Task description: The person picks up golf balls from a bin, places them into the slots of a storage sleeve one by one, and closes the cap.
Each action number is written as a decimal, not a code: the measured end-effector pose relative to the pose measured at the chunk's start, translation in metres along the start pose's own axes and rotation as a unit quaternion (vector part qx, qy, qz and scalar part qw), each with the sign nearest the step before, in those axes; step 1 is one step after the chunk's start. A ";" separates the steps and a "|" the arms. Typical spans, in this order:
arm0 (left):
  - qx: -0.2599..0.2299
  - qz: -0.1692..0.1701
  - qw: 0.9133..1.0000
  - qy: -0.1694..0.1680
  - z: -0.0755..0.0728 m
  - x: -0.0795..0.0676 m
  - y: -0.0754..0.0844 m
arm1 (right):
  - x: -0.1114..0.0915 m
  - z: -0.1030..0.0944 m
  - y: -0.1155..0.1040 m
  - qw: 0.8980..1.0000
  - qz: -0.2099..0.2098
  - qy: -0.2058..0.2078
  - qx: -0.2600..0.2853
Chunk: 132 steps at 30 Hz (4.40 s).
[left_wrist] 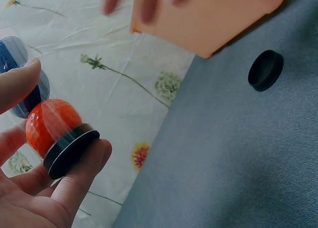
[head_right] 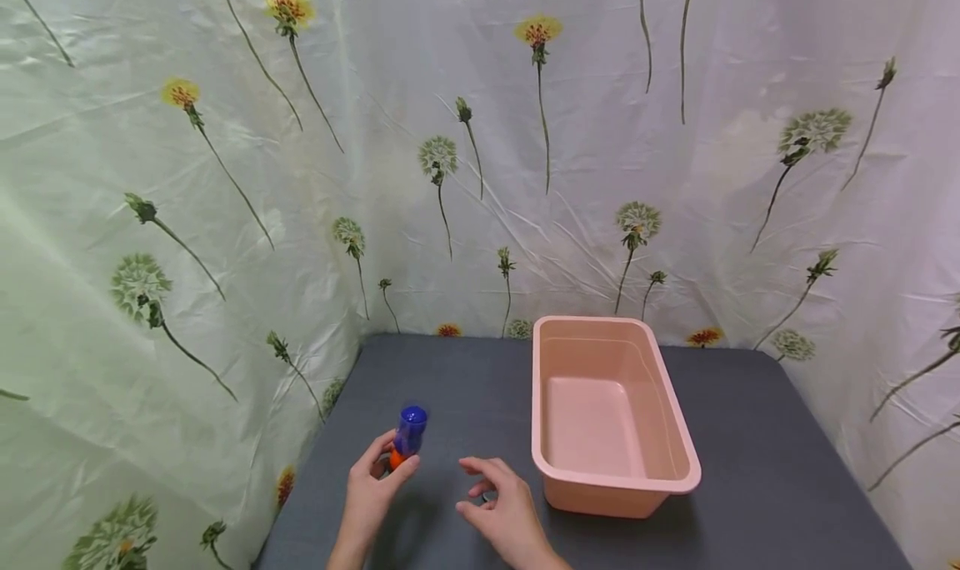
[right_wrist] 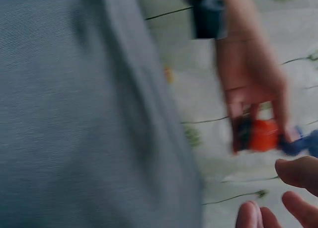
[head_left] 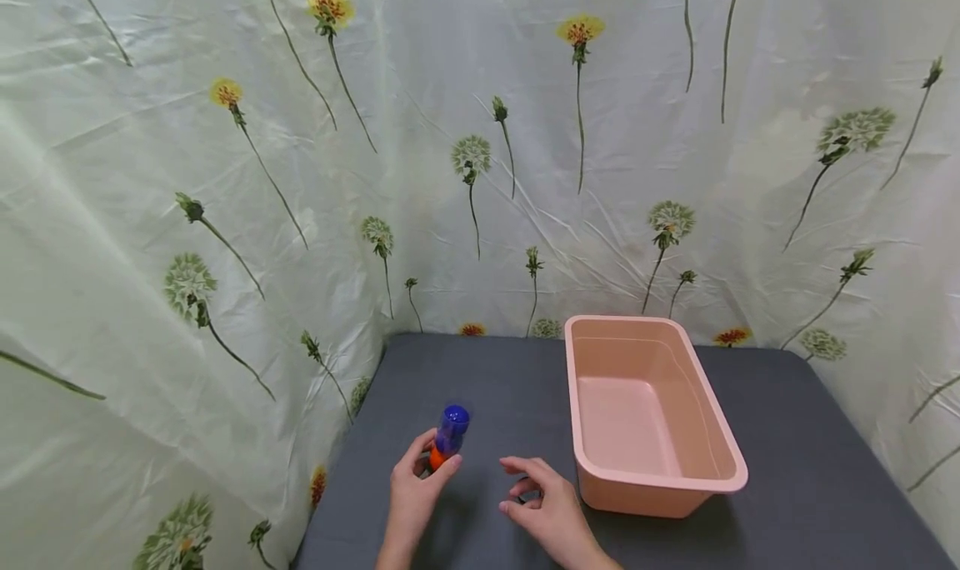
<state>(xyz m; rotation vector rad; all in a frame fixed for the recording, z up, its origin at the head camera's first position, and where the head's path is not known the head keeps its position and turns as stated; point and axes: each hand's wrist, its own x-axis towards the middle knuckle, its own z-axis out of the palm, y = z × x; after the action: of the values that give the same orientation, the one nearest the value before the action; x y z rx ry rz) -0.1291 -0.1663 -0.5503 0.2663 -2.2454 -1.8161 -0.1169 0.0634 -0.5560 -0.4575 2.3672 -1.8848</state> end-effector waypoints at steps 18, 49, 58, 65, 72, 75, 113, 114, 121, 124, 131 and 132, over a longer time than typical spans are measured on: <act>-0.007 -0.009 0.999 -0.036 0.012 0.000 -0.014 | 0.002 0.013 0.079 0.977 0.019 0.113 -0.178; -0.008 -0.009 0.998 -0.063 0.028 -0.010 -0.018 | 0.007 0.012 0.097 0.960 0.005 0.108 -0.258; 0.001 -0.032 0.997 -0.068 0.027 -0.010 -0.015 | 0.009 0.010 0.094 0.959 -0.021 0.096 -0.265; 0.013 -0.030 0.997 -0.066 0.025 -0.008 -0.016 | 0.011 0.007 0.078 0.969 -0.016 0.042 -0.245; 0.002 -0.010 0.998 -0.063 0.023 -0.010 -0.017 | 0.010 0.005 0.037 0.989 0.015 -0.004 -0.148; 0.011 -0.008 0.998 -0.067 0.023 -0.012 -0.015 | 0.012 0.004 0.017 0.993 0.009 0.002 -0.117; 0.031 0.016 0.985 -0.169 0.047 -0.024 0.010 | 0.003 -0.055 -0.058 0.994 0.001 0.108 0.019; 0.035 0.016 0.984 -0.175 0.048 -0.024 0.011 | 0.003 -0.057 -0.059 0.994 0.000 0.107 0.021; 0.041 0.028 0.978 -0.201 0.056 -0.026 0.011 | 0.006 -0.077 -0.066 0.997 -0.027 0.053 -0.041; 0.045 0.037 0.977 -0.205 0.058 -0.026 0.010 | 0.008 -0.084 -0.070 0.993 -0.056 0.021 -0.101; 0.051 0.042 0.974 -0.217 0.059 -0.026 0.011 | 0.012 -0.095 -0.076 0.975 -0.107 -0.032 -0.192; 0.051 0.042 0.973 -0.220 0.058 -0.026 0.011 | 0.012 -0.096 -0.078 0.971 -0.114 -0.038 -0.207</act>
<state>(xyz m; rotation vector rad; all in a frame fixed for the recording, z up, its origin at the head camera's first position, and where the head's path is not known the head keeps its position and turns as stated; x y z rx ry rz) -0.1214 -0.1018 -0.5526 -0.2374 -2.5949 -1.8598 -0.1382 0.1343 -0.4567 -0.8496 2.7561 -1.3998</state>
